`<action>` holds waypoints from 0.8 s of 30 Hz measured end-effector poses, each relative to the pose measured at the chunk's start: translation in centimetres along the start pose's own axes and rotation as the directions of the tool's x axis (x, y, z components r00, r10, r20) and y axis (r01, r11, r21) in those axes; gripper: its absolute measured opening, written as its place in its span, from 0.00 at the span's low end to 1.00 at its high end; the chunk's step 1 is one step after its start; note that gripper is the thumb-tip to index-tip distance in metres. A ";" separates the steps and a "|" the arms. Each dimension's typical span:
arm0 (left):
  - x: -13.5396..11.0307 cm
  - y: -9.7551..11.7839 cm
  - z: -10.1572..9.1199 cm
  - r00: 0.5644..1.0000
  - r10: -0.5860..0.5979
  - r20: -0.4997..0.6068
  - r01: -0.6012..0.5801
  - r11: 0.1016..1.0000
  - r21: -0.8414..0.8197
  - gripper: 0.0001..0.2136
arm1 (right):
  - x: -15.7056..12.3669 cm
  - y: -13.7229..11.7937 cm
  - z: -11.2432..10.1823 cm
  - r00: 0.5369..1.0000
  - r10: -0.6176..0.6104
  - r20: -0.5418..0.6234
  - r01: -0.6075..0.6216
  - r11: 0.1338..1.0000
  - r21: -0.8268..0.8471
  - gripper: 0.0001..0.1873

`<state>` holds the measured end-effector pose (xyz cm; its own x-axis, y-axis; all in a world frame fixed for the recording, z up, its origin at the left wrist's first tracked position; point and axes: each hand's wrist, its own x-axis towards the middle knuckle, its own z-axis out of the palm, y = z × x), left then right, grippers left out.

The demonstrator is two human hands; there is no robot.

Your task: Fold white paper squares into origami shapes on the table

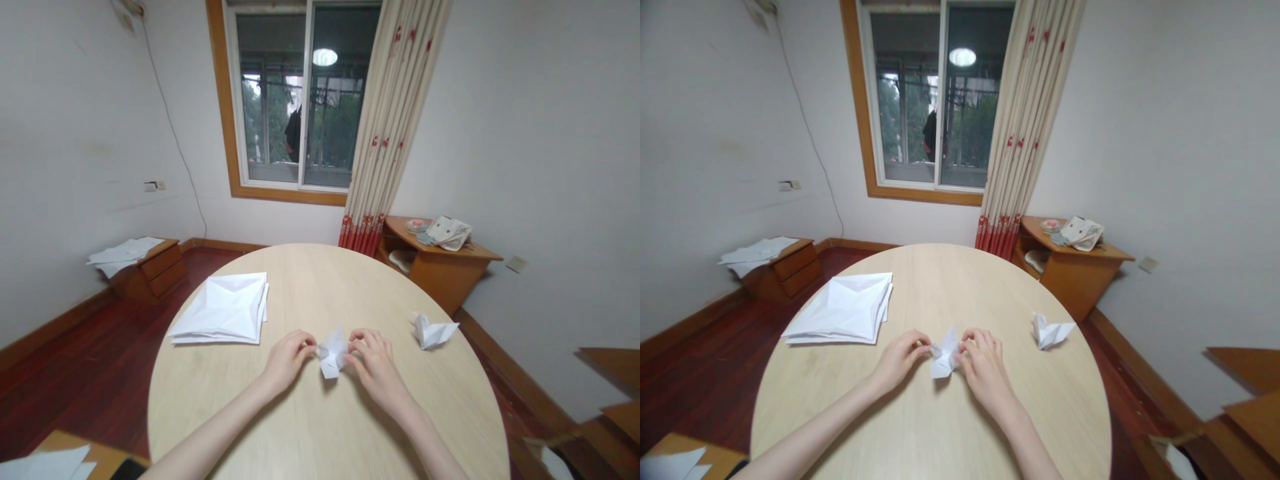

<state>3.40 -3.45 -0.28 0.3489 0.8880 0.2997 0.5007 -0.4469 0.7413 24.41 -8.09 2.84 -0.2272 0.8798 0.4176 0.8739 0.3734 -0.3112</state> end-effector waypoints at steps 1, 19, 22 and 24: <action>0.1 0.2 0.1 1.000 0.001 -0.002 -0.001 1.000 -0.003 0.08 | -0.1 0.0 0.0 1.000 0.001 -0.012 -0.001 1.000 0.001 0.06; 6.7 7.3 8.1 0.995 0.035 0.099 0.014 0.892 -0.451 0.10 | -3.4 5.3 -4.8 0.839 0.164 -0.518 -0.198 0.980 -0.011 0.25; 7.6 7.6 10.4 0.987 0.007 0.163 0.082 0.842 -0.533 0.13 | -4.1 6.7 -4.9 0.809 0.215 -0.547 -0.274 0.961 -0.027 0.27; 8.0 8.0 11.6 0.975 -0.009 0.222 0.139 0.803 -0.579 0.15 | -4.6 7.5 -4.8 0.796 0.246 -0.552 -0.316 0.948 -0.032 0.28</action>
<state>19.40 -1.16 1.11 0.5117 0.8455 0.1526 -0.0085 -0.1726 0.9849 34.12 -10.78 2.70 0.2717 0.6301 0.7274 0.9142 0.0671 -0.3996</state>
